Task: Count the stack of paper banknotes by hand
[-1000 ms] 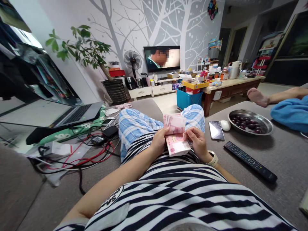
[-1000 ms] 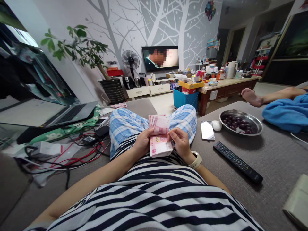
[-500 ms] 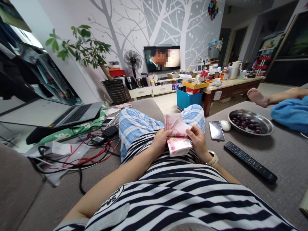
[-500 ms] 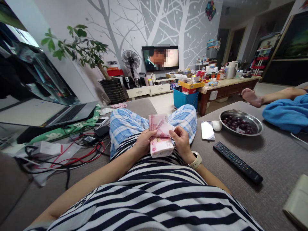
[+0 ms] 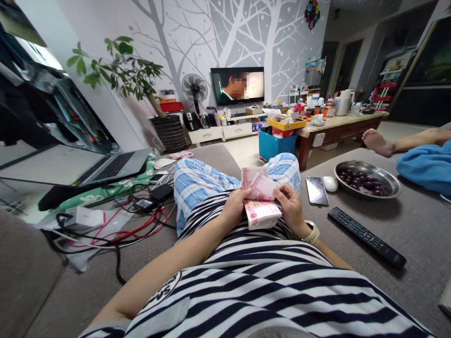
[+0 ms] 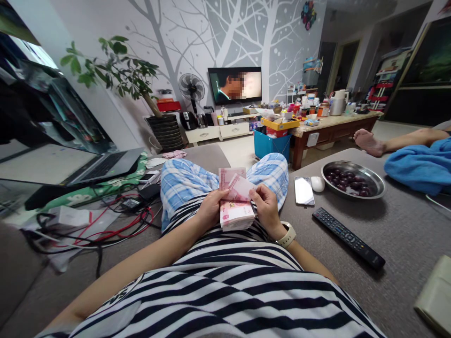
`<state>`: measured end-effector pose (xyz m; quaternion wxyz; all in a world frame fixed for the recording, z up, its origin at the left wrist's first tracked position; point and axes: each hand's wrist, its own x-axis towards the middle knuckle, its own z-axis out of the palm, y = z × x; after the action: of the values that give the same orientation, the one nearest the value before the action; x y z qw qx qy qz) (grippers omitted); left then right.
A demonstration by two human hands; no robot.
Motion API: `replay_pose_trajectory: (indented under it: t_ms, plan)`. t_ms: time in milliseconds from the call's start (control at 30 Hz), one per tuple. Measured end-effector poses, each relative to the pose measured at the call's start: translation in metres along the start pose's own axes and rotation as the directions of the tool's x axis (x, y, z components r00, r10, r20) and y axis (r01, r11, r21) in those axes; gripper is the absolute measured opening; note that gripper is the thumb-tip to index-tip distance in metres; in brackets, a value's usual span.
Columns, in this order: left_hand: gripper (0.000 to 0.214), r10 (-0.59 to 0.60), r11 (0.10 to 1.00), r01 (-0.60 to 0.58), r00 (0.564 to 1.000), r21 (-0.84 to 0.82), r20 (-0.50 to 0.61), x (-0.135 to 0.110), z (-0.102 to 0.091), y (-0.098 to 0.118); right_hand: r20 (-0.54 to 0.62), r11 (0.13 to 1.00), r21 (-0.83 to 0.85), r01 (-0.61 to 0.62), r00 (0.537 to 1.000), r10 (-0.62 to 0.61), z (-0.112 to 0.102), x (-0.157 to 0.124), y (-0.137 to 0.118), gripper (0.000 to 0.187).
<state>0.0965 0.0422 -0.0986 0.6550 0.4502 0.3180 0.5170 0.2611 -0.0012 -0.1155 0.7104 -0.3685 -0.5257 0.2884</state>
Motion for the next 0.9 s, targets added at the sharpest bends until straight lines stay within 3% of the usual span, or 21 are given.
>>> replay_pose_trajectory:
  t_ms: [133,333,567,900]
  plan:
    - [0.024,0.029,1.000,-0.029,0.997,0.004,-0.071,0.003,-0.001,-0.002,0.002,1.000,0.010,0.011,1.000,-0.011,0.000,0.000,-0.001,0.037]
    - [0.029,-0.012,0.996,0.008,0.999,-0.090,-0.052,0.006,-0.001,-0.003,0.019,0.999,0.051,0.017,1.000,-0.018,0.001,-0.001,0.002,0.039]
    - [0.022,0.071,0.997,-0.067,0.991,0.041,-0.113,0.003,-0.001,0.000,0.035,0.997,0.080,0.008,0.999,-0.011,0.001,-0.002,0.003,0.037]
    - [0.020,0.078,0.994,-0.075,0.997,0.074,-0.029,-0.005,0.007,0.010,0.045,0.994,0.110,-0.006,0.999,0.001,0.002,-0.003,0.000,0.031]
